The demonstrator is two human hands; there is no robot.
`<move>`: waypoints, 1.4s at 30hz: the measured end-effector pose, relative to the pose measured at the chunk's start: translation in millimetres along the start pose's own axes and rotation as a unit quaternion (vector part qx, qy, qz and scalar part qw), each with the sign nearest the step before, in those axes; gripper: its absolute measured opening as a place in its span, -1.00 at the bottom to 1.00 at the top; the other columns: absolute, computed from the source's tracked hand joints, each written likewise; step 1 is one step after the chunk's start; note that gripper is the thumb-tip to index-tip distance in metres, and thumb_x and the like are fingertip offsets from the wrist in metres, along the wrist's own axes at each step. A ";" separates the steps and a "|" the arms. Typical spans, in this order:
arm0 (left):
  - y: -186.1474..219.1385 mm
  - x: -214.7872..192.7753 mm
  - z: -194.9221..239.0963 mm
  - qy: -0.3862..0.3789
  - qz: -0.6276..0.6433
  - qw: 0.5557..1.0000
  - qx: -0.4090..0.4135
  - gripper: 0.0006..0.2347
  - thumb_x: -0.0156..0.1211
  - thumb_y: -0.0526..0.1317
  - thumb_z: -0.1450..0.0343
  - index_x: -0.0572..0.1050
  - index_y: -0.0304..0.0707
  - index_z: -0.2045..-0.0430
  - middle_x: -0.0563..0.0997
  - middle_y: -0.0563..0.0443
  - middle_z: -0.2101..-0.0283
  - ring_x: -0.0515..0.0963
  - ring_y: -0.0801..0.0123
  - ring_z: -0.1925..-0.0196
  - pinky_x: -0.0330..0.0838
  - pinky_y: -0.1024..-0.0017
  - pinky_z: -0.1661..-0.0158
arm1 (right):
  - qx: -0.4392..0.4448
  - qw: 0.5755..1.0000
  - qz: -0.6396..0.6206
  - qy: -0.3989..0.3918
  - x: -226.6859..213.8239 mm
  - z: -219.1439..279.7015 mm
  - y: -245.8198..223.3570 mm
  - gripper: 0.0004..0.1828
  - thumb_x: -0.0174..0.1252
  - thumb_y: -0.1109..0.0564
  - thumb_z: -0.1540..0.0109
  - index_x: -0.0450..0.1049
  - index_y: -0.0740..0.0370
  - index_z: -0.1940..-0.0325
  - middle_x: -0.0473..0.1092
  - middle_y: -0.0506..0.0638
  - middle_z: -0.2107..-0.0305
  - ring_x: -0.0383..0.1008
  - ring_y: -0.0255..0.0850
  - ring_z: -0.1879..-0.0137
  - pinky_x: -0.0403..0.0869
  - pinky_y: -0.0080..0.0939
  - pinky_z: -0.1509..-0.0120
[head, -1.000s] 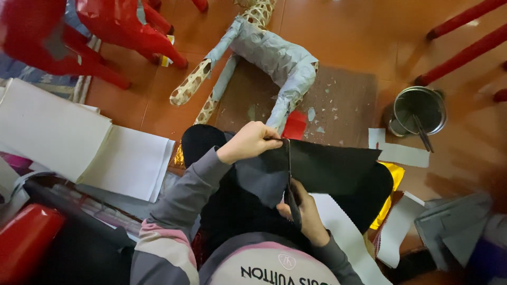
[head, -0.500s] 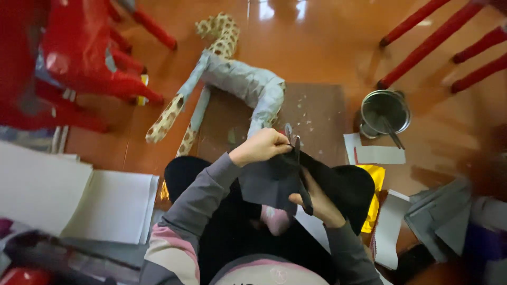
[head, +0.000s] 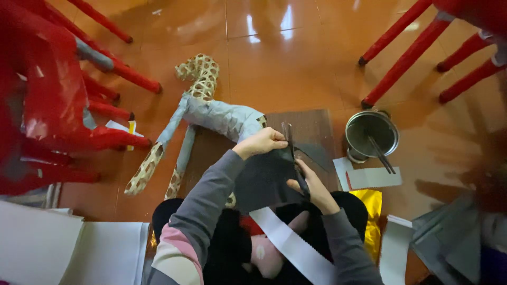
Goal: Cutting paper strips and applying them to a giraffe model for decoration
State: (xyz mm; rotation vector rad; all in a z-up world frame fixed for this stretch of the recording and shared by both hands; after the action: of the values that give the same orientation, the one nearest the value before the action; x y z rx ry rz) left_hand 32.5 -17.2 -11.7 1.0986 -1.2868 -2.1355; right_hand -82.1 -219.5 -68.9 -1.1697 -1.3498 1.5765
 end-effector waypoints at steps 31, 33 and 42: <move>-48.2 84.6 166.2 0.238 0.543 0.804 0.041 -0.89 0.03 -0.24 -0.49 0.46 -0.23 0.23 0.57 0.02 0.37 0.61 0.39 0.34 0.51 0.45 0.24 | -0.012 0.994 -0.087 0.059 41.0 67.5 -6.6 -0.48 -0.20 0.02 -0.38 0.20 0.25 -0.40 0.11 0.22 -0.34 0.00 0.12 -0.46 0.06 0.20 -0.45; -47.9 94.4 165.6 0.218 0.542 0.811 0.020 -0.90 0.01 -0.22 -0.50 0.44 -0.19 0.23 0.56 0.06 0.39 0.60 0.42 0.36 0.50 0.49 0.28 | 0.080 0.983 -0.159 0.032 47.5 90.0 28.3 -0.50 0.11 0.26 -0.22 0.37 0.18 -0.27 0.39 0.11 -0.08 0.38 -0.08 -0.16 0.40 0.03 -0.23; -19.0 62.9 213.7 0.408 0.121 0.904 0.046 -0.73 0.07 -0.45 -0.45 0.32 -0.45 -0.05 0.42 -0.36 -0.08 0.35 -0.07 -0.24 0.16 0.05 -0.23 | 0.239 0.831 -0.089 0.494 -58.5 209.4 -53.6 -0.53 0.02 0.19 -0.27 0.25 0.34 -0.26 0.28 0.32 -0.15 0.19 0.23 -0.35 0.16 0.33 -0.38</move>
State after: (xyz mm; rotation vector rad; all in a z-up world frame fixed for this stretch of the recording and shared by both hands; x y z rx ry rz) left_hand -174.8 65.7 1.6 1.5396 -1.0297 -1.2005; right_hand -264.3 -329.7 0.2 -1.2041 -0.3256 0.8317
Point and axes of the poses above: each hand's wrist, its own z-axis away from the middle knuckle, its own x-axis out of the palm, y = z × x, the point moved 2 cm from there along -z, towards the middle knuckle
